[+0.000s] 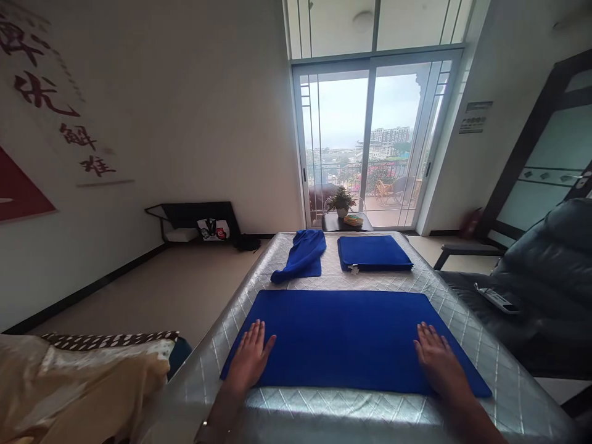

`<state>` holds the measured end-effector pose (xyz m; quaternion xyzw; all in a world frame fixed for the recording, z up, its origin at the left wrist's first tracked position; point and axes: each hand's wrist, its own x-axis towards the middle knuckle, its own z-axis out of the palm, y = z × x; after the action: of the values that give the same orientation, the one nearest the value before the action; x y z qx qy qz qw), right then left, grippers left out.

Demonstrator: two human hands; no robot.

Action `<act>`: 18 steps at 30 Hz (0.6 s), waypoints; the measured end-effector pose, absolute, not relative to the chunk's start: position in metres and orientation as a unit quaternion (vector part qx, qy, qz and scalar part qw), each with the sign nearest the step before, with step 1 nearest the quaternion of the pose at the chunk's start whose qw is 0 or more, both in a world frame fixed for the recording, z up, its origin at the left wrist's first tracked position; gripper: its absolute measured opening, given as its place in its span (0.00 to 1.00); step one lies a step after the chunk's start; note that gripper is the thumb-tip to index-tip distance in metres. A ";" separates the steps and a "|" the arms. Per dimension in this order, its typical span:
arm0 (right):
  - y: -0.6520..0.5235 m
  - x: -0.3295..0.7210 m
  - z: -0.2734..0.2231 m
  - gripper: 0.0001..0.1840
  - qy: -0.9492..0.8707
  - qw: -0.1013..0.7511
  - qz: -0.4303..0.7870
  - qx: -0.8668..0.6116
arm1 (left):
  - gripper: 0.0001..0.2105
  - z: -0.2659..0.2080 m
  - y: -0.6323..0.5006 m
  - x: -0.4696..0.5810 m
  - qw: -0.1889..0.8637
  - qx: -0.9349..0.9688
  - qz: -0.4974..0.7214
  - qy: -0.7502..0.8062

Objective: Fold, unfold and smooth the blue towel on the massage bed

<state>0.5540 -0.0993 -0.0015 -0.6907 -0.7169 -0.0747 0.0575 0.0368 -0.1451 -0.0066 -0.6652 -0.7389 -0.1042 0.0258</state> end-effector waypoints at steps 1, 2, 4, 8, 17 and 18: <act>-0.101 0.529 0.008 0.34 -0.736 0.064 -0.056 -0.672 | 0.37 0.000 -0.138 0.063 -0.002 -0.693 -0.099 -0.714; -0.102 0.502 0.016 0.33 -0.758 0.072 -0.034 -0.648 | 0.36 0.007 -0.132 0.091 -0.022 -0.728 -0.100 -0.678; -0.102 0.449 0.031 0.33 -0.792 0.075 0.010 -0.605 | 0.34 0.018 -0.120 0.148 -0.050 -0.787 -0.103 -0.607; -0.100 0.381 0.040 0.34 -0.824 0.040 0.077 -0.560 | 0.33 0.022 -0.109 0.220 -0.082 -0.843 -0.092 -0.524; -0.098 0.507 -0.014 0.37 -0.770 0.063 0.014 -0.634 | 0.35 -0.007 -0.146 0.079 -0.034 -0.735 -0.054 -0.675; -0.098 0.535 -0.022 0.37 -0.757 0.073 0.000 -0.650 | 0.36 -0.014 -0.155 0.053 -0.015 -0.708 -0.055 -0.704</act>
<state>0.5353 -0.0984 -0.0219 -0.6496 -0.7568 -0.0004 0.0732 0.0529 -0.1549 -0.0137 -0.7081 -0.7039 -0.0549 -0.0147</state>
